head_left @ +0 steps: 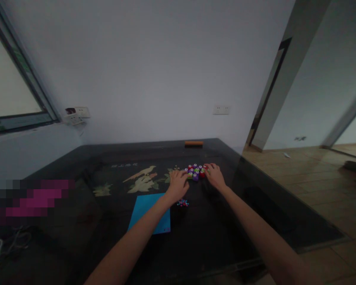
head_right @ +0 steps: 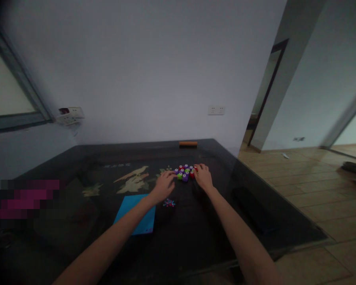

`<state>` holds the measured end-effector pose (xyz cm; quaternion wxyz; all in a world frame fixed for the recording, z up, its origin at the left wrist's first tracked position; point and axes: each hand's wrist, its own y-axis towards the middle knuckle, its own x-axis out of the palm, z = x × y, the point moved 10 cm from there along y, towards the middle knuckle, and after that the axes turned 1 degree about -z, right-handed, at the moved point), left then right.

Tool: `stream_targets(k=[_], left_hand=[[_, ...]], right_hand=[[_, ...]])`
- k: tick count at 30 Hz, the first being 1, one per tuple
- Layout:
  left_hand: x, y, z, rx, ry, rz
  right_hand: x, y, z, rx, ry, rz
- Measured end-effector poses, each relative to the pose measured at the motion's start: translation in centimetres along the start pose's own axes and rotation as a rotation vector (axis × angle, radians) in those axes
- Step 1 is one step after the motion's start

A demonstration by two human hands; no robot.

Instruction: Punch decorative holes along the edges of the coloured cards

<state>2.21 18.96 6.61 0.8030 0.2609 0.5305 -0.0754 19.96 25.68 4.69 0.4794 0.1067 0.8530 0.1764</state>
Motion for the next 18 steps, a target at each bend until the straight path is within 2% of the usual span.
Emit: stream_targets(k=[3,7,14,18], left_hand=[[2.9,4.5,0.5,0.006,0.028,-0.014],[6.1,8.1,-0.1,-0.037,0.068,-0.026],[10.0,11.1,-2.2,-0.093,0.085,-0.09],[11.1,11.5,-3.2,-0.076,0.08,-0.155]], right_hand=[[2.0,1.0,1.1,0.06,-0.07,-0.035],[3.8,1.7,2.3,0.09,-0.132,-0.086],[6.0,2.5,3.1,0.07,-0.179,-0.149],[7.1,2.9,2.7,0.038,-0.166,-0.17]])
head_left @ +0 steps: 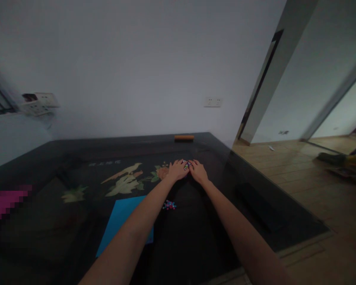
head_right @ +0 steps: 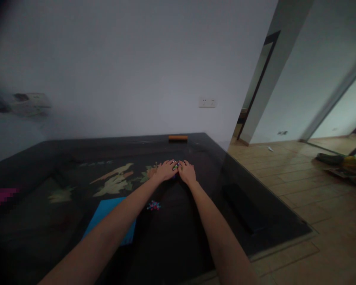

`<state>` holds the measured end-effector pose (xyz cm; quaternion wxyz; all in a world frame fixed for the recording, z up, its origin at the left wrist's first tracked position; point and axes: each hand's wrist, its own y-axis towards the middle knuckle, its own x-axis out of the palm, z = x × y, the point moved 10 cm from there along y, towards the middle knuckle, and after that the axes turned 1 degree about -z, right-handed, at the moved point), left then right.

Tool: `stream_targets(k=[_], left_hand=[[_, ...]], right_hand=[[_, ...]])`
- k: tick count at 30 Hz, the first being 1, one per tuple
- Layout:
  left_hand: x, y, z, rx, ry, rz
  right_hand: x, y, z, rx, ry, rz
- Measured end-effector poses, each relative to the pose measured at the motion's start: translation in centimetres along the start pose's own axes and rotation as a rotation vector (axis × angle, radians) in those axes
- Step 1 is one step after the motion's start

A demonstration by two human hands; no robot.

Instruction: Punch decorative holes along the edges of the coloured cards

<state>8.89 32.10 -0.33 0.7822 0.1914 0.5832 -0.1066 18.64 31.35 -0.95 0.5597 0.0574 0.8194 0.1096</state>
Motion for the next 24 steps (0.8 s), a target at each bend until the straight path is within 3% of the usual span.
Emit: stream_targets(k=[4,9,24], left_hand=[[-0.3,-0.7,-1.5,0.001,0.007,-0.021],[-1.4,-2.4,-4.7,-0.024,0.038,-0.037],[-5.7,-9.4,-17.9,-0.116,0.138,-0.069]], right_hand=[[0.9,0.3,-1.7,-0.045,0.015,-0.023],[2.2,0.2,-5.6,-0.115,0.038,-0.052],[7.7,-0.1,-20.1,-0.249,0.126,-0.156]])
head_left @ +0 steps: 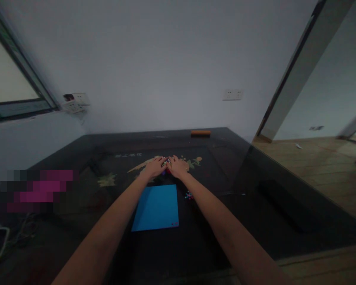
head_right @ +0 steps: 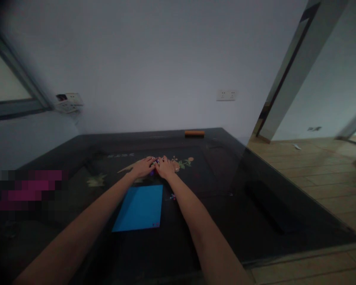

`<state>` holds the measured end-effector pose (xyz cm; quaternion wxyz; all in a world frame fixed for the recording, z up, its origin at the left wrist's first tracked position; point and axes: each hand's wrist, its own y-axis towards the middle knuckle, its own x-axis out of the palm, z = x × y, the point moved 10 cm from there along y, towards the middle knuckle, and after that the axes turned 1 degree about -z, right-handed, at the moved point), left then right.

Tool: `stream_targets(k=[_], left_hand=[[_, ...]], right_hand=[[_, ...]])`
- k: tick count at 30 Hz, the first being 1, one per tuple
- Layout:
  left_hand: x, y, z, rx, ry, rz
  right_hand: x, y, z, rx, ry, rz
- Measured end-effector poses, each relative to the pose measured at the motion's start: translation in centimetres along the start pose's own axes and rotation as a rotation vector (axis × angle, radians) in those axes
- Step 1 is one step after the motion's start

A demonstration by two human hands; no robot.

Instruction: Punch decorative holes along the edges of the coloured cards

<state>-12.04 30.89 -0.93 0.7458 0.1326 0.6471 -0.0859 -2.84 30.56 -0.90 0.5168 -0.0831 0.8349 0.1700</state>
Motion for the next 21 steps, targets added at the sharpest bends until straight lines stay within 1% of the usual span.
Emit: stream_targets(k=[2,5,8,10,13,17,19,21], left_hand=[[-0.3,-0.9,-1.1,0.0,0.005,0.005],[-0.7,-2.1,-2.0,0.001,0.005,0.028],[-1.4,-3.1,-2.4,-0.01,-0.012,0.076],[-2.0,-3.7,-2.6,-0.031,-0.029,0.12],[-3.1,-4.3,-3.0,-0.059,-0.06,0.194],[-5.4,-5.3,-3.3,-0.065,-0.113,0.302],[-7.0,-6.0,-2.9,-0.057,-0.141,0.367],[-8.7,-7.3,-1.6,-0.028,-0.168,0.433]], right_hand=[[0.7,0.1,-1.2,-0.012,0.03,-0.013],[1.4,0.2,-2.4,-0.029,0.088,-0.024],[1.3,0.4,-2.7,-0.042,0.161,-0.009],[0.7,0.6,-2.4,-0.049,0.219,0.016],[-1.3,0.6,-1.2,-0.051,0.31,0.084],[-5.2,-0.6,1.2,-0.06,0.42,0.202],[-7.1,-1.9,2.1,-0.075,0.464,0.246],[-8.7,-3.8,2.5,-0.094,0.498,0.267]])
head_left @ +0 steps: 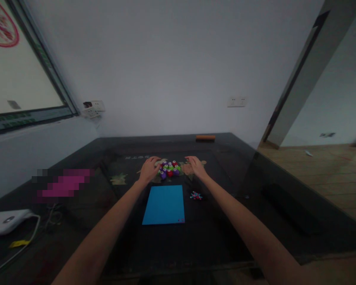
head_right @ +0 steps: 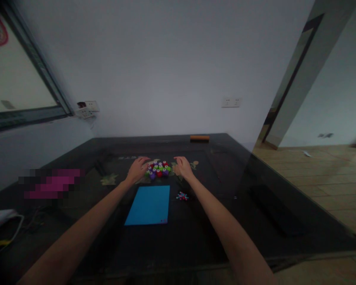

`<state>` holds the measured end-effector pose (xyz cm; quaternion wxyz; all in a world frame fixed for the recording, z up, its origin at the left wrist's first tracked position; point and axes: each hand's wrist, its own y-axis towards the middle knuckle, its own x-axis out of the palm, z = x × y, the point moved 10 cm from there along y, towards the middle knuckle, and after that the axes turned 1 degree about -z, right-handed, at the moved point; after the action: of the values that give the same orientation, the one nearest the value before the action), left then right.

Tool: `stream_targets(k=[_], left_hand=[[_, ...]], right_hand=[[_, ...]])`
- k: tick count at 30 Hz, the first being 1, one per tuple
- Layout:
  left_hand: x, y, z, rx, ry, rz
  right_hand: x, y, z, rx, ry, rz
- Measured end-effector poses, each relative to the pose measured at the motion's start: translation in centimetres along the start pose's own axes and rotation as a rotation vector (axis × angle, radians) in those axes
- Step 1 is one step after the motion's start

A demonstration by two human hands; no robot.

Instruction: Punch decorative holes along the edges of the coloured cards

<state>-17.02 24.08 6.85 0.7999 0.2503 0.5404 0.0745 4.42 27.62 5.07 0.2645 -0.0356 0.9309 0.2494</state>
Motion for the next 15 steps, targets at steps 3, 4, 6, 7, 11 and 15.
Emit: stream_targets(k=[3,4,6,7,11,15], left_hand=[[-2.1,-2.6,4.7,0.113,-0.06,0.049],[-2.3,-4.1,6.8,0.169,-0.08,0.039],[-1.8,-7.8,11.2,0.323,-0.12,-0.028],[-1.3,-10.3,13.9,0.485,-0.142,-0.084],[0.7,-18.0,19.6,0.969,-0.087,-0.254],[1.1,-16.3,17.6,0.83,-0.075,-0.393]], right_hand=[[-1.8,-3.6,-1.9,-0.047,0.037,-0.023],[-2.1,-5.1,-2.7,-0.067,0.042,-0.039],[-2.2,-8.4,-4.3,-0.106,0.036,-0.073],[-2.0,-10.0,-5.0,-0.132,0.027,-0.102],[-0.4,-15.7,-9.3,-0.441,-0.076,-0.249],[0.2,-18.0,-11.0,-0.592,-0.104,-0.302]])
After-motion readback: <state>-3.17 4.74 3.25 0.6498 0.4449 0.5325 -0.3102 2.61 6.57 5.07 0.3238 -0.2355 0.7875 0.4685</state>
